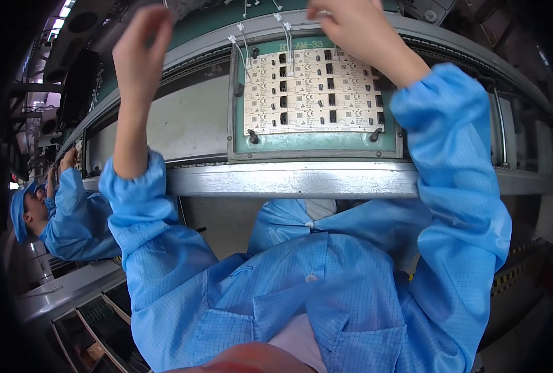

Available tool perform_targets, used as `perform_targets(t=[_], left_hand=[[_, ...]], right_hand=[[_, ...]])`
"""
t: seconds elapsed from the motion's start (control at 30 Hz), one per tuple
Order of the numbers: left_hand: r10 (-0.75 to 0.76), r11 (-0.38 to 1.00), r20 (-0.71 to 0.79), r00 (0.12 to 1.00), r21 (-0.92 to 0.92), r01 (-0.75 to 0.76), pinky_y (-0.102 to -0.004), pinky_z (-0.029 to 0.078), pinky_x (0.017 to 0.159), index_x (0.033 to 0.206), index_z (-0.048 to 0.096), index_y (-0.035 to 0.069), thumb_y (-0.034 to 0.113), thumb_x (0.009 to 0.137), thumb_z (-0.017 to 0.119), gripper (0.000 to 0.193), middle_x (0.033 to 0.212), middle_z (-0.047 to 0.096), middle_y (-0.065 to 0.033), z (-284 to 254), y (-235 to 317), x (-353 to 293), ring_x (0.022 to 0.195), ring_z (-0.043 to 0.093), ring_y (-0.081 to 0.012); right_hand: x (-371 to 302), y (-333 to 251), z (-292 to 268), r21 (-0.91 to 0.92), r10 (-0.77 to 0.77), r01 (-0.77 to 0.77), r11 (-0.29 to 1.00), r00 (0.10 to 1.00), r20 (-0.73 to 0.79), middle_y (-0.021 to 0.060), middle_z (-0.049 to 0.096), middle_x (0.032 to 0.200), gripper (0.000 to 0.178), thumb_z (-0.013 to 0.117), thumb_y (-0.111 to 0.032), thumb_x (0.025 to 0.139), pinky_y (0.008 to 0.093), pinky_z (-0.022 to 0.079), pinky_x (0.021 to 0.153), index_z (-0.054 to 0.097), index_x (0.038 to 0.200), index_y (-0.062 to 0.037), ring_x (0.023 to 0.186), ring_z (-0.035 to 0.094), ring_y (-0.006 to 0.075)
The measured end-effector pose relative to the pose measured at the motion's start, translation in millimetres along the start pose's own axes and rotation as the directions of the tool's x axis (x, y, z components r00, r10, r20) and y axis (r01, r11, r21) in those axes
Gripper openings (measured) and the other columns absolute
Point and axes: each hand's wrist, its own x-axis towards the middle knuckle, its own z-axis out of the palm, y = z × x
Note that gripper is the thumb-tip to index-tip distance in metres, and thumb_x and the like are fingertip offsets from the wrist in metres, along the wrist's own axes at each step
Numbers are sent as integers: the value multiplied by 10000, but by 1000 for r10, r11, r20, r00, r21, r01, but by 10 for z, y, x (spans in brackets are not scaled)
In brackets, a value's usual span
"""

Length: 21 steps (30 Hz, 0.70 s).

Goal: Assembling small electronic components onto a larger circuit board panel.

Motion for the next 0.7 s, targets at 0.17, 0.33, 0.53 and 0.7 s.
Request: perform_targets(t=[0.17,0.33,0.53,0.7], left_hand=[[194,892,289,937,346,-291,-383,432,772,1048,701,163,64,825,725,245,872,670,8,66,338,-759,876,656,-198],[117,928,337,934,298,-224,-386,438,748,991,735,160,90,819,724,186,827,655,11,230,469,-791,859,642,-205],[-63,991,333,941,130,20,-378,457,742,937,806,189,145,840,736,127,863,687,7,396,307,-790,883,623,-234],[-146,988,284,948,97,123,-397,403,839,923,813,205,171,855,747,101,918,694,52,466,315,-782,988,598,-194]], right_hand=[[621,-76,437,26,-47,45,999,997,60,138,695,1061,143,613,-106,872,493,493,898,716,967,-77,1048,655,344],[863,56,565,-51,-212,222,974,966,147,117,714,937,143,696,-169,832,504,512,832,723,937,-75,986,683,338],[907,116,714,-192,-281,293,937,956,85,92,719,900,149,718,-199,810,484,477,824,750,901,-85,944,694,281],[1135,58,406,270,-165,228,936,958,-235,141,730,863,122,669,-109,845,440,546,768,733,901,-22,855,708,358]])
